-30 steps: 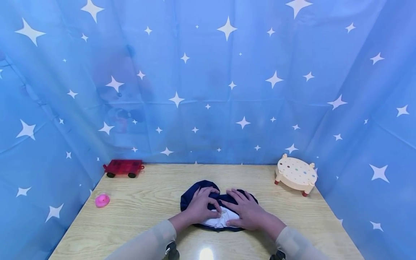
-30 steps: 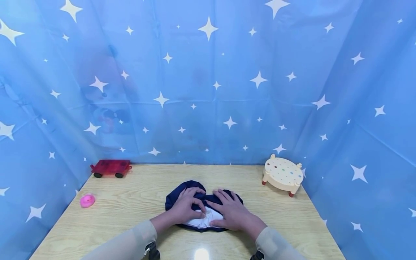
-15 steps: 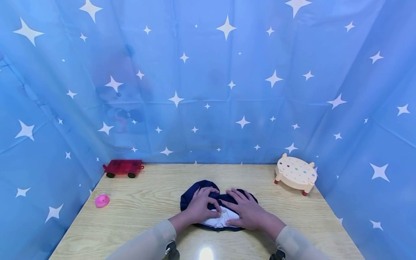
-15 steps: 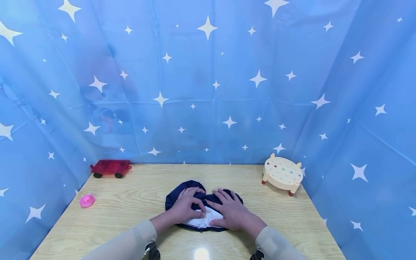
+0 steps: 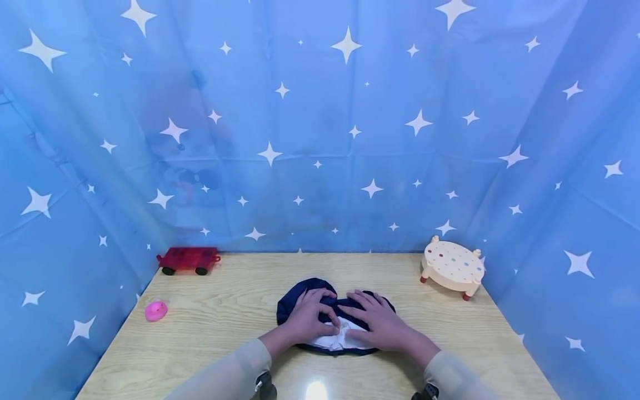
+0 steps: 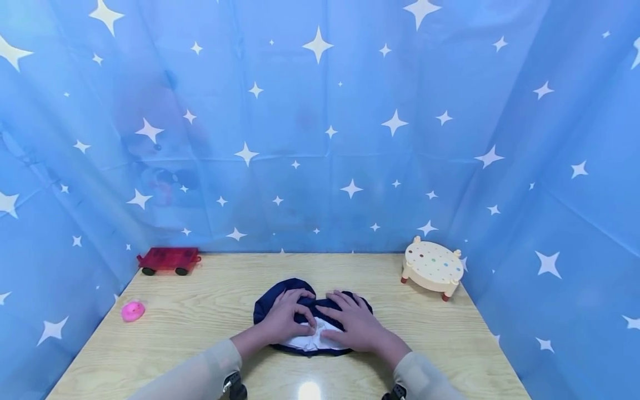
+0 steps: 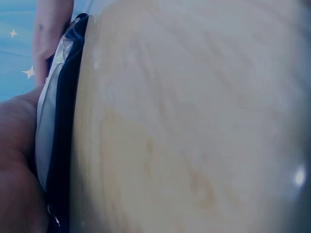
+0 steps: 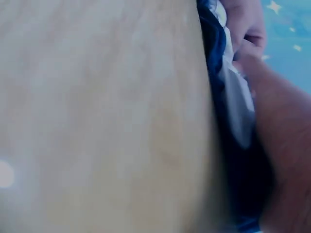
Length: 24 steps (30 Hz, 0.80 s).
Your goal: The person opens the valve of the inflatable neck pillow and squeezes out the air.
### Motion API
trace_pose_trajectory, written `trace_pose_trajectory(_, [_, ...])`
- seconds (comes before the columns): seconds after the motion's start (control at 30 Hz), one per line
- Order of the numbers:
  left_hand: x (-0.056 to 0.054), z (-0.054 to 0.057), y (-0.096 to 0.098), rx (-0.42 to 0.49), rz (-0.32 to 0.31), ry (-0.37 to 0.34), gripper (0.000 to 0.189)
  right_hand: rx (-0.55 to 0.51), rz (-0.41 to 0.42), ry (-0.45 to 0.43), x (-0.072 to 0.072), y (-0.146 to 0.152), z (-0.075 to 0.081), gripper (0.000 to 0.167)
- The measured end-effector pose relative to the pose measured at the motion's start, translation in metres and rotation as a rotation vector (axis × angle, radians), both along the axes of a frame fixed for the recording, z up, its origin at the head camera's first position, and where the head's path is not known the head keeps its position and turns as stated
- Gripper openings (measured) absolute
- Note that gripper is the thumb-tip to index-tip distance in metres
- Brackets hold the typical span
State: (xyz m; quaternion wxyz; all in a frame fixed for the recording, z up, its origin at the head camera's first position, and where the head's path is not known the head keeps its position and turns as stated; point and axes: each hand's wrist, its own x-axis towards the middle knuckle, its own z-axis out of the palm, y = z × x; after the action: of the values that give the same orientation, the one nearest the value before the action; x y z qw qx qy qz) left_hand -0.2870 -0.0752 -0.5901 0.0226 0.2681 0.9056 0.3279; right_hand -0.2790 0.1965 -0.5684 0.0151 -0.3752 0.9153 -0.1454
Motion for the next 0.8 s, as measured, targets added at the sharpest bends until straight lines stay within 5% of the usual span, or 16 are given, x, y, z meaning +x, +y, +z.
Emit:
trace_pose_trajectory(0.17, [-0.0004, -0.0011, -0.0002, 0.006, 0.0, -0.002, 0.019, -0.118, -0.057, 0.047, 0.002, -0.005, -0.0059, 0.053])
trace_pose_trajectory(0.43, [0.0011, 0.0021, -0.0007, 0.009, -0.012, 0.012, 0.019, -0.008, -0.106, 0.044, 0.0048, -0.0089, -0.0049, 0.075])
trace_pose_trajectory(0.8, [0.0014, 0.0058, -0.001, 0.01, -0.011, 0.014, 0.017, 0.019, -0.074, 0.05, 0.0062, -0.0081, -0.0005, 0.085])
